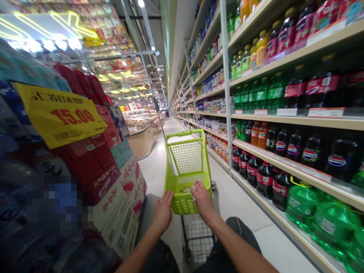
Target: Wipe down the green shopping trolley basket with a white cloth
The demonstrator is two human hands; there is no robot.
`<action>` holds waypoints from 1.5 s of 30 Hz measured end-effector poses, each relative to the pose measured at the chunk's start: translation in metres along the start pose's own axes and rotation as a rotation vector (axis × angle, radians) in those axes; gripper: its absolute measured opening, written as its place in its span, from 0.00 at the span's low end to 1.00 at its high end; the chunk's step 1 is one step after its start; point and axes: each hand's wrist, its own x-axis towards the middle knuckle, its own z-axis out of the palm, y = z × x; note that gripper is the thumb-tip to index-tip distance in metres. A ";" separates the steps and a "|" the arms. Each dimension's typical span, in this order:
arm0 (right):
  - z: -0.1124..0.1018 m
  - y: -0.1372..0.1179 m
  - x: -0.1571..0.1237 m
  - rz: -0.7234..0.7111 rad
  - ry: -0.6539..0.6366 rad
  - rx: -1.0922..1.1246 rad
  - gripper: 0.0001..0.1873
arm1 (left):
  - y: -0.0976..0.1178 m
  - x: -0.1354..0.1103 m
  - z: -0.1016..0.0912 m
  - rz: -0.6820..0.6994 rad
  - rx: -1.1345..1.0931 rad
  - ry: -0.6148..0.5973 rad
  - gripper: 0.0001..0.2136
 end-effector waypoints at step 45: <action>-0.082 0.149 0.020 0.104 -0.147 0.022 0.29 | 0.058 0.094 -0.012 0.345 0.153 -0.048 0.29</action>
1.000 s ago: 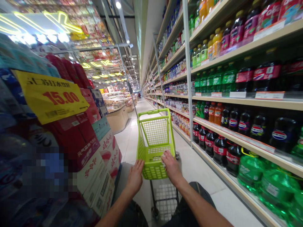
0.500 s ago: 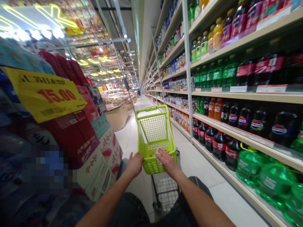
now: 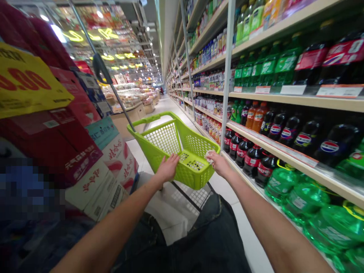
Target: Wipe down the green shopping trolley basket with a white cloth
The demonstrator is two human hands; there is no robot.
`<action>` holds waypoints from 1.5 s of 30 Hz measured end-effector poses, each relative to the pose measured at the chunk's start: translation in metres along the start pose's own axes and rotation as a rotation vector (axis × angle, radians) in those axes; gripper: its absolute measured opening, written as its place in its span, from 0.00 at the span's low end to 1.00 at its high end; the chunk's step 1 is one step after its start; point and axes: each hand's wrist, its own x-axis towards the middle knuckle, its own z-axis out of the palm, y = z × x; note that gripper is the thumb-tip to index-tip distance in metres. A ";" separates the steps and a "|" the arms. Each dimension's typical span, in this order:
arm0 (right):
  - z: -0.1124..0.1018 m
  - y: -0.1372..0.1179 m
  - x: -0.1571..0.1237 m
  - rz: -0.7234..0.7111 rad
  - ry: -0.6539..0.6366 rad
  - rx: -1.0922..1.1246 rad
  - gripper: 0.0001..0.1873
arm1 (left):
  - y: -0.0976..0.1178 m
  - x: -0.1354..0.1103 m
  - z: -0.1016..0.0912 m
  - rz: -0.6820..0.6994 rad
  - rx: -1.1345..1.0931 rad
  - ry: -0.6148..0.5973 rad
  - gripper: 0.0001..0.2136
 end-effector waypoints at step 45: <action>0.155 -0.153 0.134 -0.343 -0.035 0.233 0.36 | -0.171 -0.067 -0.042 -0.317 -0.093 0.457 0.24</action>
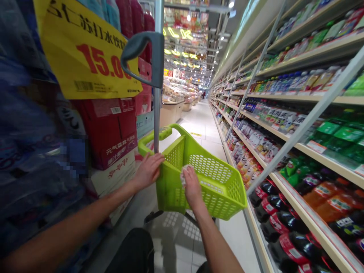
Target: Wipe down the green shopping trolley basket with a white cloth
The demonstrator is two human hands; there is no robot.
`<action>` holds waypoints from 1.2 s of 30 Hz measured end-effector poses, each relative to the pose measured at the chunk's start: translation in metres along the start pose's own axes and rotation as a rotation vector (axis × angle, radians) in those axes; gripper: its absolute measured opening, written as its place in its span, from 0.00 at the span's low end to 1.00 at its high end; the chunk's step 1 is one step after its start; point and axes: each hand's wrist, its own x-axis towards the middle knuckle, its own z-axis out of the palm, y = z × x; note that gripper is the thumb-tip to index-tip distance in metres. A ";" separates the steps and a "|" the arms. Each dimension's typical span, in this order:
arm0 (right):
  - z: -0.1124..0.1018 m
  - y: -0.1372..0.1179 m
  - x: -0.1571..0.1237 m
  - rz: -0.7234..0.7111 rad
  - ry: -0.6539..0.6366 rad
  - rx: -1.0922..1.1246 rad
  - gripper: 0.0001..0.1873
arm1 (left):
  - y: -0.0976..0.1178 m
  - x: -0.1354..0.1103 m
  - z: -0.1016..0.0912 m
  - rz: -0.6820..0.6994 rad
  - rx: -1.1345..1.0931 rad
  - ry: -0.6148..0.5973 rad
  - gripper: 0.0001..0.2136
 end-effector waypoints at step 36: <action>-0.037 0.016 -0.055 0.124 0.138 -0.275 0.30 | 0.068 -0.002 0.043 0.049 0.086 -0.027 0.25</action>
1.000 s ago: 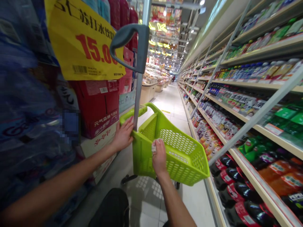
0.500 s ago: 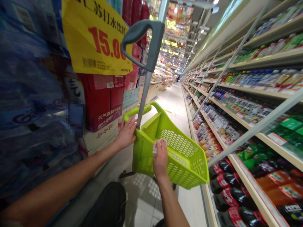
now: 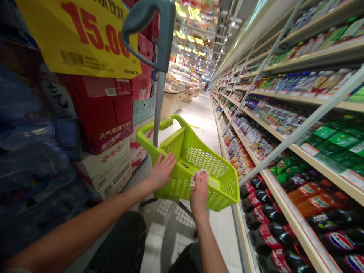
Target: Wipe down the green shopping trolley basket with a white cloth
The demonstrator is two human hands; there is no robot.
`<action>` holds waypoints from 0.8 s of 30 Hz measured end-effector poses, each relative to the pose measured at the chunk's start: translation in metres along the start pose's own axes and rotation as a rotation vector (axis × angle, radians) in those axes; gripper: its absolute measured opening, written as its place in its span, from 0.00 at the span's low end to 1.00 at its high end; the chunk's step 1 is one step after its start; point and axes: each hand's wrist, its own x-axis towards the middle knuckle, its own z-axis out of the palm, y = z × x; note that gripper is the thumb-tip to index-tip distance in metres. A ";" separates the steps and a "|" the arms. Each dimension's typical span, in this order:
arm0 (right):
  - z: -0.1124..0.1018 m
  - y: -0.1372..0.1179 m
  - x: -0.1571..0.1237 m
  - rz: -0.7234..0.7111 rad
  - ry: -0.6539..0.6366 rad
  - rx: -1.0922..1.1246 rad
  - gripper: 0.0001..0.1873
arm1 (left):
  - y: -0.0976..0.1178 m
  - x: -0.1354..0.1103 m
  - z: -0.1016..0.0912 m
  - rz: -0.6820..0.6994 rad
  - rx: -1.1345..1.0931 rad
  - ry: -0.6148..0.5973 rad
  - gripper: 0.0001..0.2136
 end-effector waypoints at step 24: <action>-0.067 0.107 -0.058 0.261 0.129 -0.190 0.26 | 0.024 0.004 0.025 0.026 0.026 -0.042 0.27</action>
